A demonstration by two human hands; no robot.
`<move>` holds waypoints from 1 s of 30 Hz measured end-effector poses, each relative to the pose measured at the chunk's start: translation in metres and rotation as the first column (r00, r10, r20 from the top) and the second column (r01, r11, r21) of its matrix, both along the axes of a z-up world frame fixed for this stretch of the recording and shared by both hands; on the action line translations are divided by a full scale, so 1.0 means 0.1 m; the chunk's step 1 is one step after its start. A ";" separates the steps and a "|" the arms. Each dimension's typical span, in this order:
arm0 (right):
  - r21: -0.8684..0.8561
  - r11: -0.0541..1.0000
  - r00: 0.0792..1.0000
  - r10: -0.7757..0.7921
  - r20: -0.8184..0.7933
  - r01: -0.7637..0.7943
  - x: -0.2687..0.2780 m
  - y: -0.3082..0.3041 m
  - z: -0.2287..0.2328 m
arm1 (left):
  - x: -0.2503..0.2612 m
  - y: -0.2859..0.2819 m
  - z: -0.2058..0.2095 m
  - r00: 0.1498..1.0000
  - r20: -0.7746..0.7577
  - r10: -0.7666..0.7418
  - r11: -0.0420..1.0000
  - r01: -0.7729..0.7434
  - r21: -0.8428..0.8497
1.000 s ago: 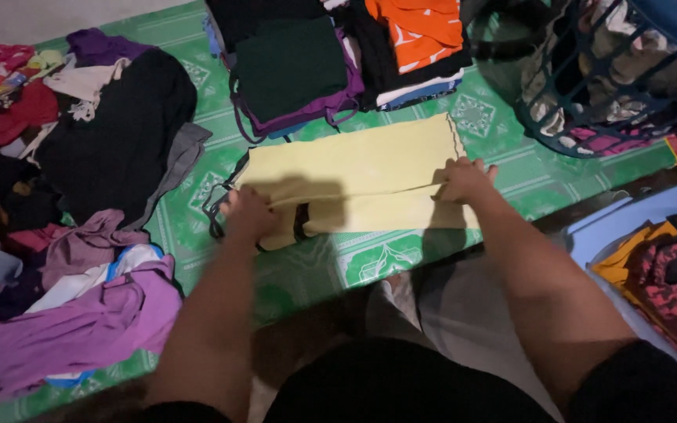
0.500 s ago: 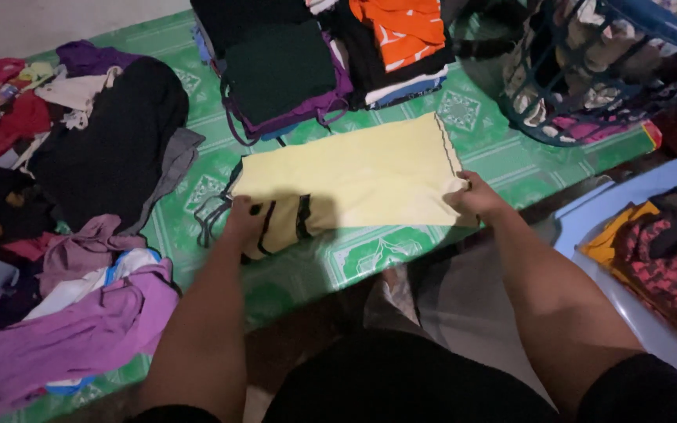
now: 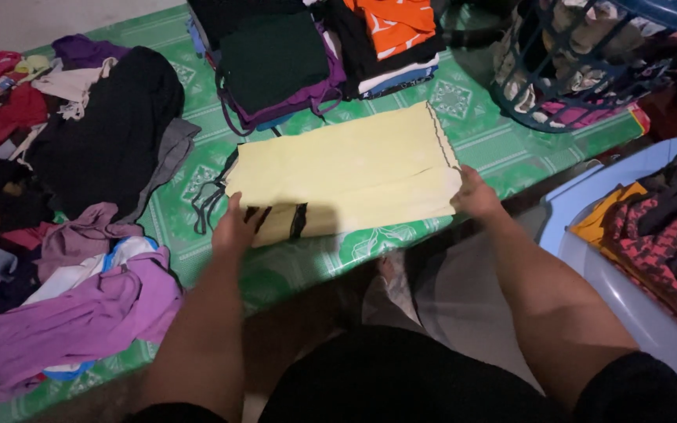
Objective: Folding various items of clothing and organizing them into stacks.
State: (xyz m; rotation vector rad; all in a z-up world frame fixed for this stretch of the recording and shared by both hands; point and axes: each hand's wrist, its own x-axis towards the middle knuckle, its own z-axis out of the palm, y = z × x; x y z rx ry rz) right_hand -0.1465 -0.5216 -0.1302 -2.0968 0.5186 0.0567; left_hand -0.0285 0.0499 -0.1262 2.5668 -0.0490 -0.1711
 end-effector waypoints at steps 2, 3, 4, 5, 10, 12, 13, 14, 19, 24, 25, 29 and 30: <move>-0.177 0.984 1.000 -0.007 -0.019 0.003 -0.01 0.14 0.12 | -0.12 -0.10 0.22 0.999 0.035 0.037 0.998 -0.039 0.059; -0.348 0.938 0.999 -0.016 -0.036 0.002 -0.01 0.21 0.17 | -0.18 -0.16 0.33 0.995 0.072 0.073 0.990 -0.081 0.115; -0.349 0.937 0.999 -0.015 -0.038 0.001 -0.03 0.29 0.25 | -0.17 -0.20 0.35 0.995 0.070 0.074 0.990 -0.081 0.115; -0.496 0.867 0.998 -0.058 -0.021 0.040 -0.04 0.37 0.33 | -0.16 -0.23 0.36 0.990 0.139 0.027 0.977 -0.056 0.205; -0.679 0.725 0.990 -0.140 0.018 0.115 0.11 0.41 0.23 | -0.03 -0.34 -0.04 0.914 0.372 -0.160 0.986 0.132 0.101; -0.601 0.796 0.994 -0.109 -0.030 0.069 0.26 0.22 -0.10 | -0.03 -0.46 -0.05 0.958 0.267 -0.101 0.994 0.108 -0.010; -0.601 0.797 0.994 -0.107 -0.029 0.069 0.27 0.29 0.00 | -0.02 -0.48 -0.12 0.958 0.269 -0.099 0.994 0.106 -0.010; -0.623 0.782 0.999 -0.036 -0.039 0.004 0.28 0.37 0.11 | -0.01 -0.51 -0.18 0.972 0.216 -0.095 0.995 0.088 0.041; -0.714 0.637 0.957 0.210 -0.202 -0.291 0.38 0.71 0.71 | -0.07 -0.57 -0.23 0.997 0.055 -0.051 0.998 0.048 0.046; -0.672 0.573 0.867 0.157 -0.473 -0.470 0.50 0.58 0.65 | -0.30 -0.80 0.49 0.979 -0.156 -0.128 0.961 0.161 0.223; -0.670 0.574 0.867 0.158 -0.473 -0.471 0.48 0.64 0.79 | -0.28 -0.79 0.43 0.979 -0.157 -0.127 0.961 0.161 0.225; -0.679 0.619 0.850 -0.036 -0.526 -0.395 0.42 0.68 1.09 | -0.24 -0.81 0.35 0.974 -0.185 -0.132 0.956 0.175 0.236; -0.686 0.642 0.848 -0.105 -0.520 -0.342 0.42 0.65 1.08 | -0.25 -0.82 0.38 0.974 -0.191 -0.119 0.959 0.163 0.230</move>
